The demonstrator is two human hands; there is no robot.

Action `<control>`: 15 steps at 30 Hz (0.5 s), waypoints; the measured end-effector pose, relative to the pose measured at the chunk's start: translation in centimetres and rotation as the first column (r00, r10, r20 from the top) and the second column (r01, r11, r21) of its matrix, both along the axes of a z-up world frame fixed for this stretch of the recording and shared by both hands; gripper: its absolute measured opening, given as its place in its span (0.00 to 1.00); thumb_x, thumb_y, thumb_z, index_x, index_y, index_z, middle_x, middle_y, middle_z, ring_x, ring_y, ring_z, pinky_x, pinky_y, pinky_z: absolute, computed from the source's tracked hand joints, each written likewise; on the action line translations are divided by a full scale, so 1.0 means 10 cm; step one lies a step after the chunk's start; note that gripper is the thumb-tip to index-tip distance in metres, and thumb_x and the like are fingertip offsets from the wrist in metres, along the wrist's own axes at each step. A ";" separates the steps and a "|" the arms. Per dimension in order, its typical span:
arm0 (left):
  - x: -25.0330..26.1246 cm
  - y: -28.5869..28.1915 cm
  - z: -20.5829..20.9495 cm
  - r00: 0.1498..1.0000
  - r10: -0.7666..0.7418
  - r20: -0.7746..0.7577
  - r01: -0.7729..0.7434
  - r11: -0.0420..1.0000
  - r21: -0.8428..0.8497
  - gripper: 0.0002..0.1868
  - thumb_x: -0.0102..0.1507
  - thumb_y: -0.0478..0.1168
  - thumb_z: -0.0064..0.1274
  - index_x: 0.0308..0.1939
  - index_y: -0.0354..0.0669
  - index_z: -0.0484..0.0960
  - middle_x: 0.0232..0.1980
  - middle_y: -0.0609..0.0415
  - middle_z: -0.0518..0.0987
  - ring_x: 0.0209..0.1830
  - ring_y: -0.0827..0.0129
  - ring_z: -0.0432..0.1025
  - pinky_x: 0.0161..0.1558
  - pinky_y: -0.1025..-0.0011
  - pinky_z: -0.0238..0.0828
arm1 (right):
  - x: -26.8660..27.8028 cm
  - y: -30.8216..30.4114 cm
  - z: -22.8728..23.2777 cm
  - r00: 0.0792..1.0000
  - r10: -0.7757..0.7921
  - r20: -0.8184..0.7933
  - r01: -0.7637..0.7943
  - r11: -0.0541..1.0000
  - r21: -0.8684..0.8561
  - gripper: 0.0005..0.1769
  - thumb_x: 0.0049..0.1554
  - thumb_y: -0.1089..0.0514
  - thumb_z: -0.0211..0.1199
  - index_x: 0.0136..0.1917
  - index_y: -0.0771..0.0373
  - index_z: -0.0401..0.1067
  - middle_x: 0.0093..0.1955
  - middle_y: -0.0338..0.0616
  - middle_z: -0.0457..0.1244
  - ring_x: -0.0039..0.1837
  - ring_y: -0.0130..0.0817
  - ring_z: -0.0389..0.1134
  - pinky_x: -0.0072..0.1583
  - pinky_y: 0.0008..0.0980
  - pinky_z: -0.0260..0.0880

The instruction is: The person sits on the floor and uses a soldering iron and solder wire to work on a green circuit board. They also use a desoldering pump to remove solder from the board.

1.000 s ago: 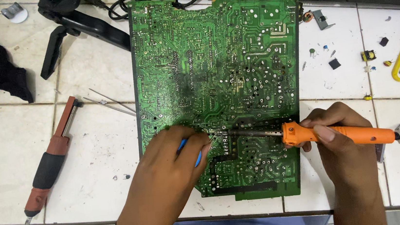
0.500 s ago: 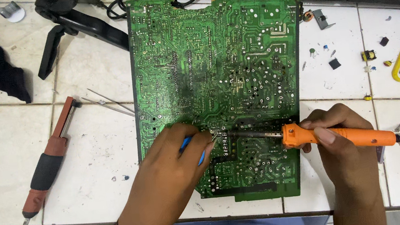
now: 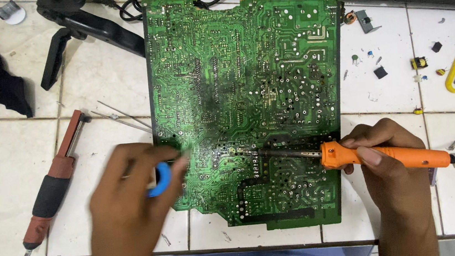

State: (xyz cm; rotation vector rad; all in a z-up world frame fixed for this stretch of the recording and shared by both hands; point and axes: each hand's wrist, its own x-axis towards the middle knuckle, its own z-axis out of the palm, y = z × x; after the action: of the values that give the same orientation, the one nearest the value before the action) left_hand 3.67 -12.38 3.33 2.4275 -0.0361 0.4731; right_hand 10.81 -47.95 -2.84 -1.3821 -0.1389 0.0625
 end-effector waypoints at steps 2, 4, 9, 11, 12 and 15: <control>-0.06 0.12 -0.07 0.998 0.060 0.024 -0.061 0.997 0.044 0.09 0.68 0.40 0.66 0.48 0.39 0.86 0.47 0.48 0.78 0.37 0.64 0.73 0.41 0.70 0.73 | 0.00 -0.04 -0.04 1.000 -0.011 -0.015 0.011 1.000 -0.005 0.06 0.58 0.58 0.66 0.46 0.60 0.72 0.48 0.50 0.71 0.41 0.39 0.68 0.44 0.33 0.71; -0.13 0.26 -0.15 0.992 0.118 0.050 -0.122 0.989 0.087 0.08 0.69 0.39 0.67 0.48 0.38 0.87 0.47 0.47 0.79 0.32 0.65 0.69 0.36 0.70 0.69 | 0.01 -0.04 -0.05 0.999 -0.022 -0.030 0.022 1.000 -0.010 0.05 0.58 0.59 0.66 0.46 0.60 0.72 0.48 0.50 0.72 0.41 0.40 0.69 0.44 0.34 0.71; -0.34 0.60 -0.38 0.970 0.245 0.008 -0.242 0.953 0.180 0.06 0.75 0.34 0.62 0.54 0.33 0.86 0.50 0.42 0.76 0.45 0.53 0.71 0.61 0.55 0.71 | 0.03 -0.01 -0.03 0.999 0.017 0.036 -0.018 1.000 0.001 0.04 0.57 0.59 0.65 0.46 0.59 0.72 0.46 0.48 0.72 0.38 0.36 0.66 0.45 0.32 0.68; -0.43 0.75 -0.51 0.971 0.235 -0.046 -0.216 0.942 0.258 0.08 0.73 0.37 0.61 0.54 0.40 0.86 0.52 0.44 0.78 0.61 0.48 0.72 0.62 0.50 0.69 | 0.05 -0.01 -0.05 0.998 0.023 0.057 -0.024 1.000 0.020 0.05 0.58 0.59 0.65 0.46 0.60 0.72 0.47 0.49 0.71 0.37 0.36 0.66 0.44 0.33 0.70; -0.48 0.82 -0.58 0.968 0.231 -0.102 -0.185 0.924 0.335 0.10 0.70 0.41 0.61 0.55 0.47 0.85 0.55 0.47 0.81 0.77 0.43 0.73 0.63 0.45 0.66 | 0.05 0.00 -0.06 0.997 0.028 0.076 -0.031 0.999 0.042 0.05 0.58 0.59 0.66 0.46 0.61 0.72 0.47 0.49 0.71 0.35 0.35 0.66 0.44 0.34 0.71; -0.53 0.83 -0.67 0.967 0.237 -0.089 -0.161 0.847 0.507 0.11 0.68 0.48 0.62 0.54 0.58 0.87 0.52 0.55 0.80 0.55 0.48 0.73 0.53 0.50 0.62 | 0.07 -0.04 -0.10 0.999 0.015 0.040 -0.015 1.000 0.007 0.05 0.58 0.59 0.64 0.45 0.60 0.71 0.43 0.48 0.69 0.35 0.36 0.65 0.43 0.33 0.69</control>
State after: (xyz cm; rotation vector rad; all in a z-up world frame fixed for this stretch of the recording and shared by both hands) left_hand -1.60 -4.10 -3.35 2.9911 0.1850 0.4086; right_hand 11.54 -48.37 -3.89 -1.3755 -0.1828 0.0467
